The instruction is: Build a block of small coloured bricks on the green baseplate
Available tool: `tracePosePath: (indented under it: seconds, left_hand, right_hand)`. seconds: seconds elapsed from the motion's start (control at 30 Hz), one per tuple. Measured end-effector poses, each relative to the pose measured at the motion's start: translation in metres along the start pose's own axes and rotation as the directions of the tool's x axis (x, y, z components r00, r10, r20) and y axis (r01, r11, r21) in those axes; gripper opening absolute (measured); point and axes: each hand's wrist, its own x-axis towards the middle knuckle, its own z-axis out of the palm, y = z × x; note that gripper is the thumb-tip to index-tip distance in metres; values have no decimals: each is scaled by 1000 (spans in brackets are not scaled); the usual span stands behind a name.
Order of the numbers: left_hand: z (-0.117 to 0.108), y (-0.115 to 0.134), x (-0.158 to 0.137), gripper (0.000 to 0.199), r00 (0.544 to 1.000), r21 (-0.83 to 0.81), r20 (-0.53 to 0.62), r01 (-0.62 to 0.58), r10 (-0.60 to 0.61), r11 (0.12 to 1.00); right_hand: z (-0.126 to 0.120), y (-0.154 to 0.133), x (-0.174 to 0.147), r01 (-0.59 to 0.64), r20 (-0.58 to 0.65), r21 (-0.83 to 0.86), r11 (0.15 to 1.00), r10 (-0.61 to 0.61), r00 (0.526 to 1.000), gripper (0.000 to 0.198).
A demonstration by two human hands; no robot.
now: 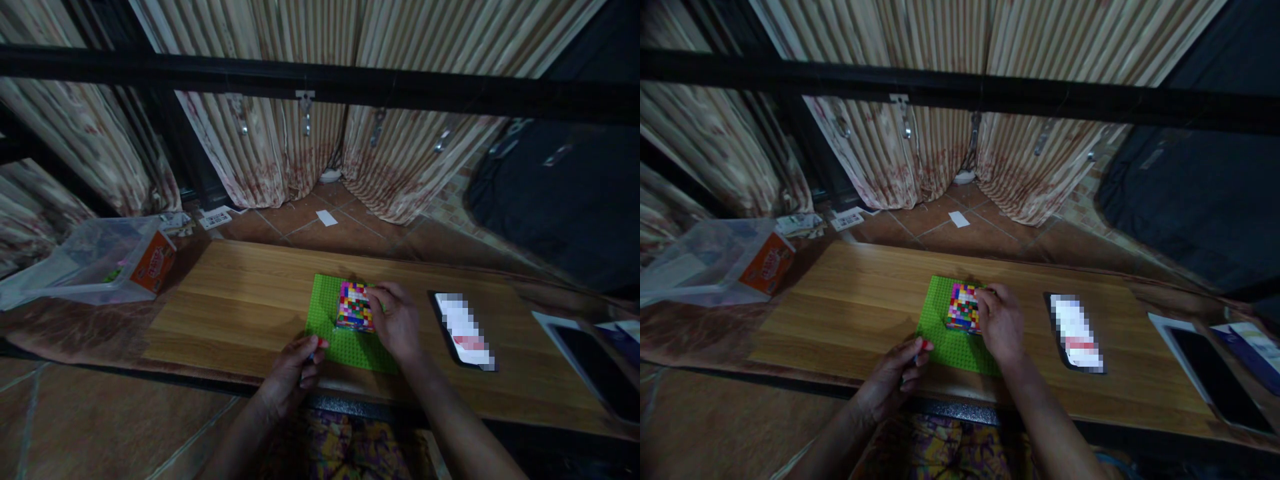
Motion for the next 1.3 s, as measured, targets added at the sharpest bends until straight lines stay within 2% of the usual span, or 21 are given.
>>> tracePosePath:
  seconds: [0.23, 0.63, 0.77, 0.87, 0.93, 1.0, 1.17, 1.3]
  left_hand:
    - [0, 0, 0, 29, 1000, -12, -2, 15, -15, 1000]
    - [4, -1, -1, 34, 999, 45, -51, 0, 3, 999]
    - [8, -2, -4, 37, 995, 96, -96, -18, 27, 995]
    - [9, -2, -5, 38, 994, 127, -102, -11, 24, 992]
    - [9, -2, -5, 39, 995, 146, -95, -7, 21, 989]
    - [9, -2, -4, 38, 996, 169, -88, -7, 22, 986]
    - [6, -3, -2, 38, 997, 198, -66, -14, 28, 980]
    - [5, -3, -4, 39, 998, 201, -48, -26, 36, 979]
  right_hand:
    - [-2, 0, 2, 36, 60, -53, 998, -33, 998, 29]
    - [-5, -8, 5, -19, 108, -12, 1000, 20, 994, 26]
    - [-11, -18, 5, -76, 61, 26, 997, 74, 995, 26]
    - [-16, -35, -7, -122, 15, 151, 981, 121, 992, 26]
    - [-19, -51, -21, -119, 63, 288, 950, 105, 992, 24]
    - [-19, -66, -35, -109, 169, 379, 919, 48, 985, 20]
    - [-16, -86, -56, -163, 329, 437, 884, 12, 944, 13]
    - [-17, -88, -54, -217, 361, 510, 832, 23, 932, 11]
